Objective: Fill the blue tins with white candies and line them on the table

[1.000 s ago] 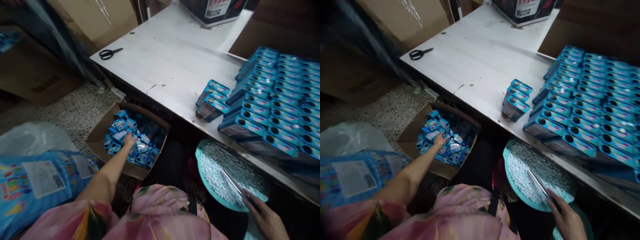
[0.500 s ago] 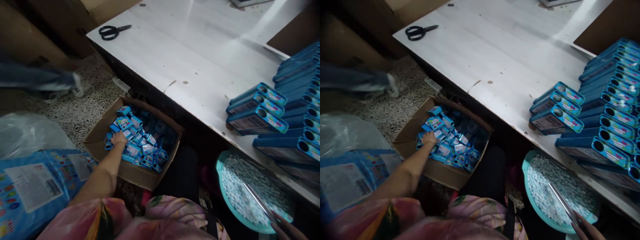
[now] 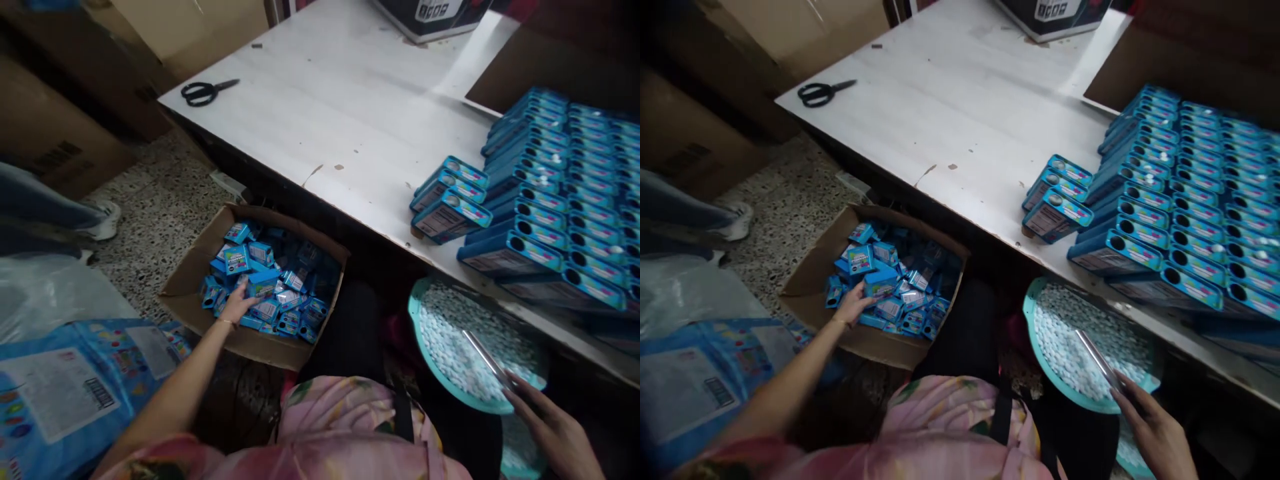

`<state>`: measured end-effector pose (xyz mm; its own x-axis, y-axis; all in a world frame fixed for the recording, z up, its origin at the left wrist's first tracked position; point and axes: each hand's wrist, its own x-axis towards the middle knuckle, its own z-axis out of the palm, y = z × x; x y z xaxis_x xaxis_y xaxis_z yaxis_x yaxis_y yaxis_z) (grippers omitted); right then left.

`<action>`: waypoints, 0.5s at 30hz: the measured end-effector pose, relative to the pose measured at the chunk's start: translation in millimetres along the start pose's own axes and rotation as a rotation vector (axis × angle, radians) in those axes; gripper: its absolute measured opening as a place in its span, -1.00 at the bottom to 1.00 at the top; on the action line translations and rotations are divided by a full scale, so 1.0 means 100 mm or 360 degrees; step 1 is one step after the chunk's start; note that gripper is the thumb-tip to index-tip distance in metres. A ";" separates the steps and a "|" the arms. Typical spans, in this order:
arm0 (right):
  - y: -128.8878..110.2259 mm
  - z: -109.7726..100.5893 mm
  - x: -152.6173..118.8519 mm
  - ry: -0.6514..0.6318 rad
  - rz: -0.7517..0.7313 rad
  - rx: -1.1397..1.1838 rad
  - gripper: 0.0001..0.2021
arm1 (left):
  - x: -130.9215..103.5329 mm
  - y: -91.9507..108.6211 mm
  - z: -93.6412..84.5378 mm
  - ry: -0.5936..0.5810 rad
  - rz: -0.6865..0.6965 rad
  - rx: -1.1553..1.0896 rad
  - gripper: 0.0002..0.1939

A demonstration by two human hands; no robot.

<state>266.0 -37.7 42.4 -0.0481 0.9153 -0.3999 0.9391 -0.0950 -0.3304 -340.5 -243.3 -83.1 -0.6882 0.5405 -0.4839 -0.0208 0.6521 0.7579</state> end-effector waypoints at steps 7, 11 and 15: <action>0.42 0.06 0.08 0.0070 -0.0171 0.0178 -0.47 | -0.94 0.92 1.03 -0.0730 -0.0419 -0.1305 -0.61; 0.50 0.02 0.15 0.0107 -0.0338 0.0184 -0.50 | -1.16 1.40 1.45 -0.0884 -0.0598 -0.1256 -0.57; 0.47 -0.10 0.16 0.0135 -0.0472 -0.0186 -0.57 | -1.39 1.74 1.72 -0.0829 -0.0438 -0.1118 -0.40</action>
<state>313.1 -23.8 29.4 -0.3011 0.9262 -0.2268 0.9214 0.2214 -0.3193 -123.3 -113.7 40.5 -0.1833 0.6967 -0.6935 -0.6892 0.4120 0.5960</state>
